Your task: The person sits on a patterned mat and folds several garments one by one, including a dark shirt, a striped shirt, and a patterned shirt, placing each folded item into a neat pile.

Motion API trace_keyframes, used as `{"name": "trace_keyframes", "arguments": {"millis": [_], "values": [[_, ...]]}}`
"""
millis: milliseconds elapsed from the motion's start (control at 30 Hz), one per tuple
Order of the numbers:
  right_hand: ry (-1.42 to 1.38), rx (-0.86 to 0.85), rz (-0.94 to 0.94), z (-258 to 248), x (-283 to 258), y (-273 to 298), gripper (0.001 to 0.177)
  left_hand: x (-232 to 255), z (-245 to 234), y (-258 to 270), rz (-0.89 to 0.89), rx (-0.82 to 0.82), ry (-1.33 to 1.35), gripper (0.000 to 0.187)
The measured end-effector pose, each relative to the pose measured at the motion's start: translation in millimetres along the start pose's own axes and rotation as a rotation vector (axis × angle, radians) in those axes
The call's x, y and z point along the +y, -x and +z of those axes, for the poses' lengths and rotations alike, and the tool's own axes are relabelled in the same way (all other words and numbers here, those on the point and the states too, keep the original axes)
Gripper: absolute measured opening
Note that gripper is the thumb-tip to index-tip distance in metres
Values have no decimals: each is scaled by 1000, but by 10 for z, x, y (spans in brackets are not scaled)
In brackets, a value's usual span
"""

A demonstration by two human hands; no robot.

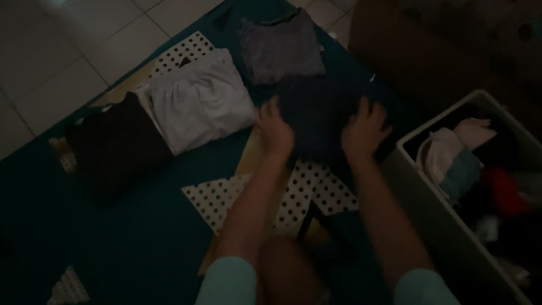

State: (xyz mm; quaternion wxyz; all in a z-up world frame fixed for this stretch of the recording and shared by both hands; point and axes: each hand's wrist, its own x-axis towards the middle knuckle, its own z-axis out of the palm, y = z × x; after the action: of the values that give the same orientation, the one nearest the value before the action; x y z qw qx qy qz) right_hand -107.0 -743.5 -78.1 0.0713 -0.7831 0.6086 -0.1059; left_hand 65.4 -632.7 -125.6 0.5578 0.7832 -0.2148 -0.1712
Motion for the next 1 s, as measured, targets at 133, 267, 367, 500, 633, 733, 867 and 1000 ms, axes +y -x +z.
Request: {"name": "trace_keyframes", "arguments": {"millis": [133, 267, 367, 500, 633, 733, 867, 1000], "values": [[39, -96, 36, 281, -8, -35, 70, 164, 93, 159, 889, -112, -806, 57], [-19, -278, 148, 239, 5, -290, 82, 246, 202, -151, 403, -415, -809, 76], [-24, -318, 183, 225, -17, -392, 88, 205, 275, -249, 247, -538, -726, 86], [-15, -274, 181, 289, -67, -433, 90, 141, 294, -300, 184, -568, -705, 87], [33, -243, 126, 248, -13, -408, 86, 151, 240, -278, 247, -566, -702, 82], [47, 7, -67, 178, -83, -209, 82, 179, 80, -130, 406, -449, -820, 72], [-59, 16, -278, 6, -416, 384, 84, 159, -502, 280, 496, -287, -723, 70], [-141, -221, -452, -182, -1017, 1226, 85, 163, -1372, 821, 347, -249, -732, 71]]}}
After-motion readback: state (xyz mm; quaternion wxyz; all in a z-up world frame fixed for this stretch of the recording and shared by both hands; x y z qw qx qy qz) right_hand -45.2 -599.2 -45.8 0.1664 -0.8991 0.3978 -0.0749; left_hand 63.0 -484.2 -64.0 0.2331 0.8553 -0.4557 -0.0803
